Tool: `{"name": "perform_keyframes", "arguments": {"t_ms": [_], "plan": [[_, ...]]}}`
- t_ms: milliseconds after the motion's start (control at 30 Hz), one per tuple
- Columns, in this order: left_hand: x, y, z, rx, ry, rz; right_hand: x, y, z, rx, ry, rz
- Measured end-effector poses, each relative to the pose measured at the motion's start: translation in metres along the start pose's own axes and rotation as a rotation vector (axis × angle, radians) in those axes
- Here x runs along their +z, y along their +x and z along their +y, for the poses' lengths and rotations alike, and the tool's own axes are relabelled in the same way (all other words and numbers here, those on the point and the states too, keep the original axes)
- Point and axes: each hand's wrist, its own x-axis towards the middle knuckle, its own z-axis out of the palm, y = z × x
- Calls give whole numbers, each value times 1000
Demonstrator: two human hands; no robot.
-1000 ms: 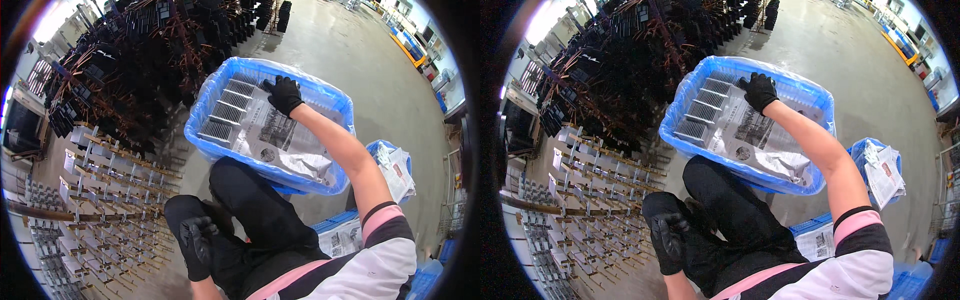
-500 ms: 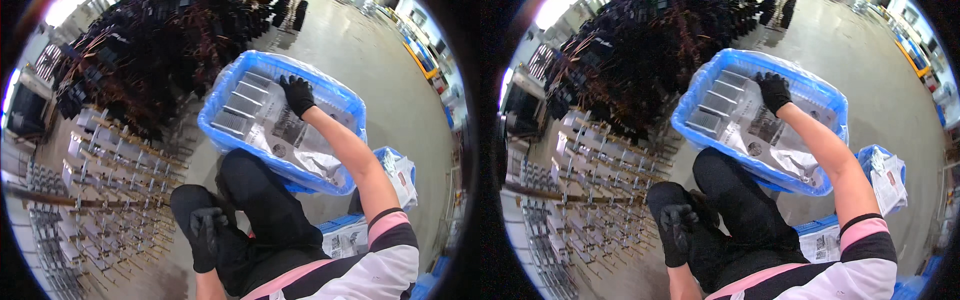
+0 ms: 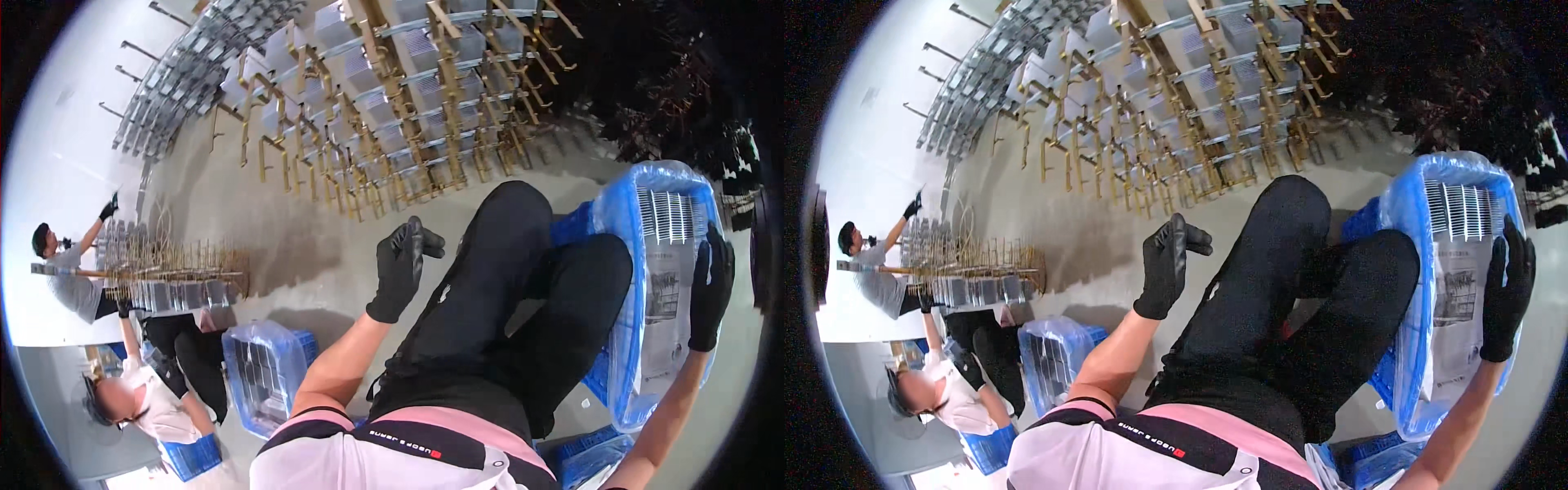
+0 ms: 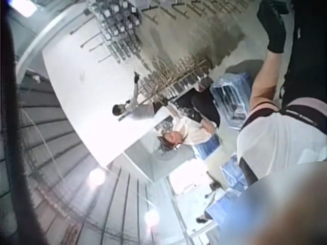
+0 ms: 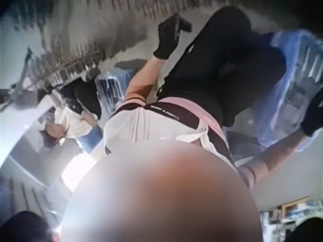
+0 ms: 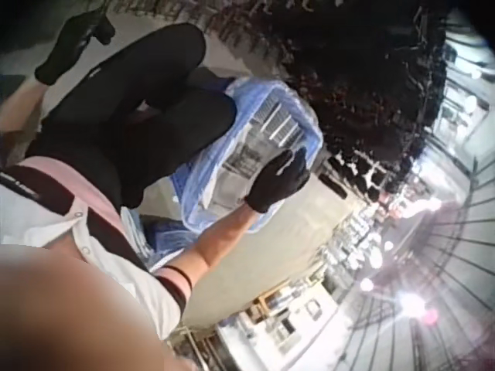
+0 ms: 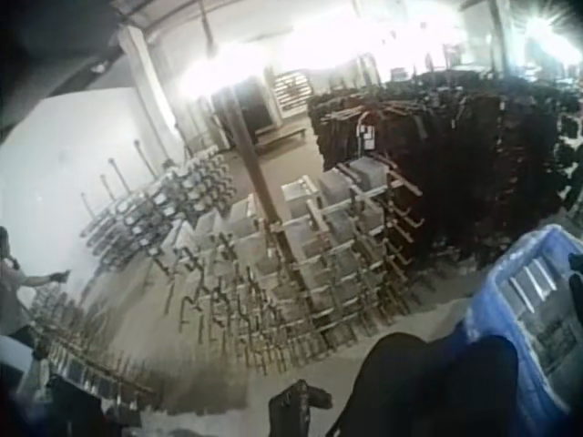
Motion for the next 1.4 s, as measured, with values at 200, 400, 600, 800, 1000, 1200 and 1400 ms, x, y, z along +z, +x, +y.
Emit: {"name": "perform_keyframes", "arguments": {"t_ms": [200, 400, 600, 800, 1000, 1200, 1400], "plan": [[-11, -17, -46, 160, 370, 234, -46, 105, -96, -8, 337, 158], [-28, -5, 56, 673, 838, 364, -13, 193, -126, -41, 680, 236], [-33, 61, 190, 936, 846, 334, 90, 272, -76, -510, 307, 438], [-20, 191, 255, 965, 683, 313, 116, 332, -131, 352, 1690, -231], [37, 276, 271, 690, 590, 373, 187, 356, -125, 498, 2192, -284], [11, 311, 275, 691, 294, 287, 194, 359, -191, 465, 2540, -304], [3, 298, 276, 612, 347, 313, 188, 329, -211, 578, 2265, -230]]}}
